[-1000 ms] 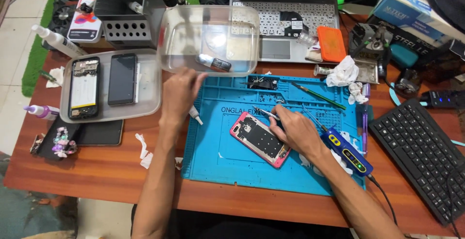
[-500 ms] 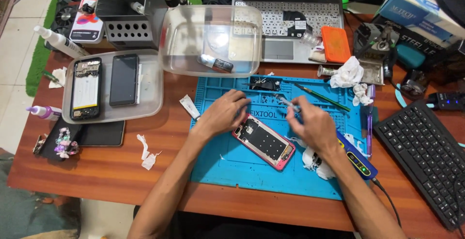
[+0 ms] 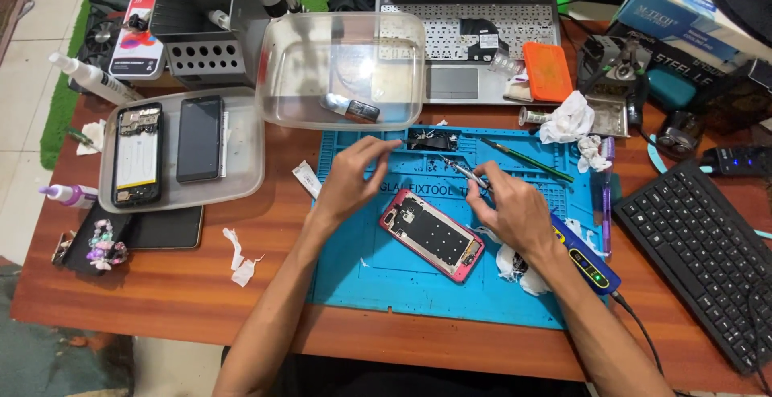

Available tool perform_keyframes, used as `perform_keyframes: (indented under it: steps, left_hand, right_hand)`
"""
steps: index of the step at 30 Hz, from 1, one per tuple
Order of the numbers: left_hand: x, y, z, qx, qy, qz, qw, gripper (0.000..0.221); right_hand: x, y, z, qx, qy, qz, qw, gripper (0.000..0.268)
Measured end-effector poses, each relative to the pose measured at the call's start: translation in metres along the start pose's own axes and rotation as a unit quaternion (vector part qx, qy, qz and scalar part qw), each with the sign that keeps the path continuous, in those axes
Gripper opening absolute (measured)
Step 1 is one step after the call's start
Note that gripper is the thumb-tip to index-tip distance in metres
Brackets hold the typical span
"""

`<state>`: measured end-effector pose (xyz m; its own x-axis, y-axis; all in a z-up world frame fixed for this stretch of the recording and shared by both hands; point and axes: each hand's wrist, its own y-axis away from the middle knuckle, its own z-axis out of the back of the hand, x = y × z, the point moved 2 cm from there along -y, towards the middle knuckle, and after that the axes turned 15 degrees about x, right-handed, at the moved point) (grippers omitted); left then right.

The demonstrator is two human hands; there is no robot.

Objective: A person is disassembling a mobile phone, carefully removing internal components like the battery and boards and placing them into a plastic bin.

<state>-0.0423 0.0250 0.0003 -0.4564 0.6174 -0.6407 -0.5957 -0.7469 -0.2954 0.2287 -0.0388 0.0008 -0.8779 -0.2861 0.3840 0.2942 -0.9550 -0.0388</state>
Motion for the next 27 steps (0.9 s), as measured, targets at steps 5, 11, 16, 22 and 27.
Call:
perform_keyframes:
  steps: [5,11,16,22,27]
  left_hand:
    - [0.006,-0.001,-0.003,-0.032,0.061,0.002,0.998,0.022]
    - [-0.031,-0.007,-0.011,0.03,0.124,-0.034,0.991,0.021]
    - [-0.029,-0.005,-0.021,0.037,0.141,-0.058,0.988,0.014]
    - [-0.039,-0.006,-0.01,0.036,0.219,-0.042,0.974,0.012]
    - [-0.041,-0.007,-0.007,0.04,0.266,-0.029,0.963,0.014]
  right_hand:
    - [0.008,0.001,-0.002,0.021,-0.011,0.018,1.0,0.017]
    - [0.01,0.002,-0.011,0.026,-0.003,0.101,0.995,0.021]
    - [0.008,0.005,-0.019,-0.006,0.004,0.156,0.988,0.021]
    - [0.007,0.006,-0.019,-0.011,0.007,0.182,0.983,0.022]
    - [0.016,0.005,-0.01,-0.037,0.01,0.182,0.983,0.02]
